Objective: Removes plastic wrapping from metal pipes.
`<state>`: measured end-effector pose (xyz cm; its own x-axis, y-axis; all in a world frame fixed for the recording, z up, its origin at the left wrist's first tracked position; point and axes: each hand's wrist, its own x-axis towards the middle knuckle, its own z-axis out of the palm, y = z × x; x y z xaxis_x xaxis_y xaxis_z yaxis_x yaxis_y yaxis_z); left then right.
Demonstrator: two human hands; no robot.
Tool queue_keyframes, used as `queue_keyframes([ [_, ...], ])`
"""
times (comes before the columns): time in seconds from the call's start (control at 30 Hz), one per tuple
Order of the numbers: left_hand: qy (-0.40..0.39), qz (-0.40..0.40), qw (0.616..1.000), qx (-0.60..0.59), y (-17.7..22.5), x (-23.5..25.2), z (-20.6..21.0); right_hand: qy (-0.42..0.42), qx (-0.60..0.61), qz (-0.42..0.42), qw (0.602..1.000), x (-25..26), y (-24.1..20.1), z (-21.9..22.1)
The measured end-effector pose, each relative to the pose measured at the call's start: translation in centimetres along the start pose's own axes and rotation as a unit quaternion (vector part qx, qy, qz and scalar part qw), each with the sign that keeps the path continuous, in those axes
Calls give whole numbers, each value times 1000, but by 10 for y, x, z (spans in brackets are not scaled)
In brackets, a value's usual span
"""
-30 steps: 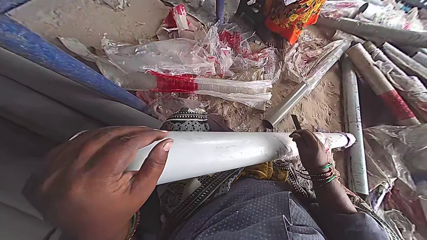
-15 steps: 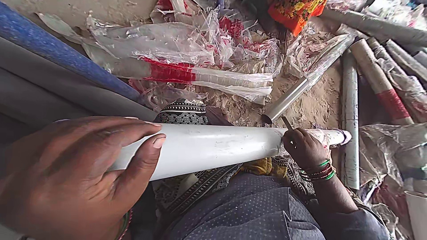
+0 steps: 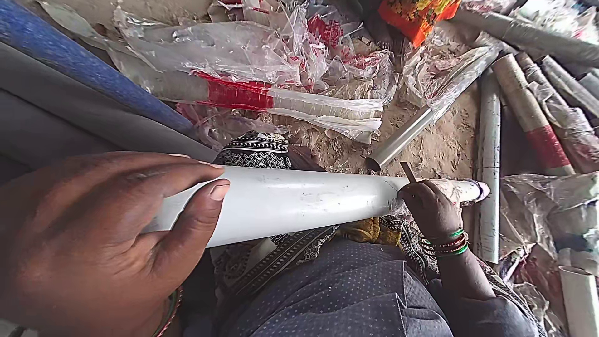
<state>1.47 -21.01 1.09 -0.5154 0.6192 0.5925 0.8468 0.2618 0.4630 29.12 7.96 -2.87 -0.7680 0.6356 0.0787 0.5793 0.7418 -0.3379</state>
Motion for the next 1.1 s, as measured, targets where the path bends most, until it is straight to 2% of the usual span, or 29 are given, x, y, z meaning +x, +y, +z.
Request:
queue_keyframes([
  [0.27, 0, -7, 1000, 9, 1, 1, 0, 70, 15, -82, 994, -5, 13, 10],
  [0.43, -7, -4, 1000, 3, 0, 1, 0, 89, 68, -36, 993, -7, 17, 4],
  [0.63, -6, -9, 1000, 7, 0, 2, 0, 26, 58, -32, 997, 2, 5, 8],
  [0.8, 2, -13, 1000, 21, 2, 1, 1, 44, 5, -28, 999, 4, -2, 12],
  [0.93, 2, -10, 1000, 19, 0, -1, 1, 92, 80, -82, 989, -2, 13, 16],
  [1.0, 4, -6, 1000, 16, -1, -1, 1, 110, 131, -81, 982, -3, 19, 12],
  [1.1, -1, -12, 1000, 21, 2, 1, 0, 96, 112, -44, 988, -2, 16, 5],
])
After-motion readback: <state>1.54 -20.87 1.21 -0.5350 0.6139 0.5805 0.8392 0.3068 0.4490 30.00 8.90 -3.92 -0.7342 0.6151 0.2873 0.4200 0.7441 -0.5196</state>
